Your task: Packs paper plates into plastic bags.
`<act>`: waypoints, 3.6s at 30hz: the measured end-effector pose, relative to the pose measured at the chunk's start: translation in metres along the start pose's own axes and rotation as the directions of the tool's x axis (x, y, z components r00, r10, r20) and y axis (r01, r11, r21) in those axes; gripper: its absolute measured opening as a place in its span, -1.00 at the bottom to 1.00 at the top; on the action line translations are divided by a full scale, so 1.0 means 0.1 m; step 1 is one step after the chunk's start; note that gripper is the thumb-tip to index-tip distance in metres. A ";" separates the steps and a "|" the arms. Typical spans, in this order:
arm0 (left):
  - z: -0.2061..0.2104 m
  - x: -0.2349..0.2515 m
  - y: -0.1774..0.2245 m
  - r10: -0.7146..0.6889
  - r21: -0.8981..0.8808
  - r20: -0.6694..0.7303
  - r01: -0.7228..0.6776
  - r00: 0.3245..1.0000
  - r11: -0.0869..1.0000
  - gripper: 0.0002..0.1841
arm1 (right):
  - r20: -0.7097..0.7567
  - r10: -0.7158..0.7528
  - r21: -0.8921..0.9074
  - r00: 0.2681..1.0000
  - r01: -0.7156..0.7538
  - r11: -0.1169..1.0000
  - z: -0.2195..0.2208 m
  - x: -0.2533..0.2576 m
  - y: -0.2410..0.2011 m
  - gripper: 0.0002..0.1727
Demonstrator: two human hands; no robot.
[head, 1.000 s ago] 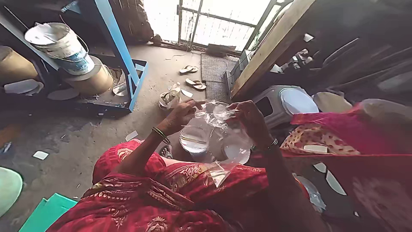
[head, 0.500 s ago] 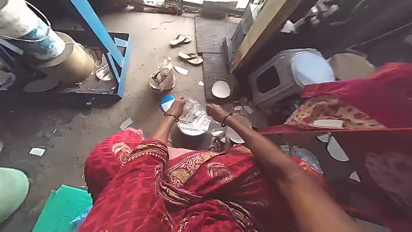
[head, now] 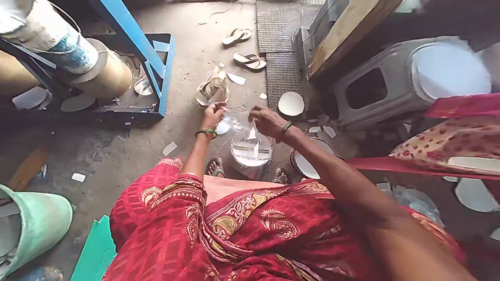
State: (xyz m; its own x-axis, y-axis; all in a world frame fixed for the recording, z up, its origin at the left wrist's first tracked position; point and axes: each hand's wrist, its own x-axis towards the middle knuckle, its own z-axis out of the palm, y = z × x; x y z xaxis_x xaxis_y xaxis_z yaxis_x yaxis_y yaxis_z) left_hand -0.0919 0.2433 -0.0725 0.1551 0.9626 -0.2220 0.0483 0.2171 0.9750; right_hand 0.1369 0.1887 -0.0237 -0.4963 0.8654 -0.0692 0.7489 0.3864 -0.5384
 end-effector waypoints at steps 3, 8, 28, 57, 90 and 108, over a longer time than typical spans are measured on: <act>0.15 -0.07 0.09 0.101 0.129 0.056 -0.107 0.993 0.986 -0.67 | -0.271 -0.035 0.233 0.962 0.101 0.967 -0.11 0.12 -0.46 -0.77; 0.29 -0.27 0.43 0.212 0.184 -0.073 -0.196 0.974 0.963 -0.71 | -0.343 0.260 0.622 0.903 0.011 0.783 0.33 0.34 -0.69 -0.73; 0.15 -0.48 0.36 0.165 0.665 0.464 -0.466 0.870 0.584 -0.59 | -0.183 0.235 0.231 0.955 -0.191 0.954 -0.06 -0.03 -0.66 -0.77; -0.04 -1.14 0.90 -0.091 0.521 0.477 -0.198 0.874 0.830 -0.48 | 0.080 0.160 0.996 0.984 -0.086 0.031 0.68 0.00 -1.15 -0.76; -0.45 -0.50 0.90 -0.051 0.849 0.250 -0.193 0.967 0.492 -0.46 | 0.221 0.762 0.320 0.609 -0.783 0.533 1.92 -0.27 1.70 0.01; -0.36 -0.47 0.57 -0.192 0.879 0.284 -0.175 0.940 0.443 -0.43 | 0.419 0.728 0.531 0.543 -0.797 0.288 2.01 -0.34 1.44 -0.34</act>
State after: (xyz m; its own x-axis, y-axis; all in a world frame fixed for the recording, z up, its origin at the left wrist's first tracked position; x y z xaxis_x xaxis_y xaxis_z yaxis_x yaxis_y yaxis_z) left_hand -0.1318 0.2161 -0.0059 0.4163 0.8169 -0.3991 0.8618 -0.2147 0.4595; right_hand 0.1731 0.1511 -0.2680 0.0918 0.6171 -0.7815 0.3784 -0.7476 -0.5458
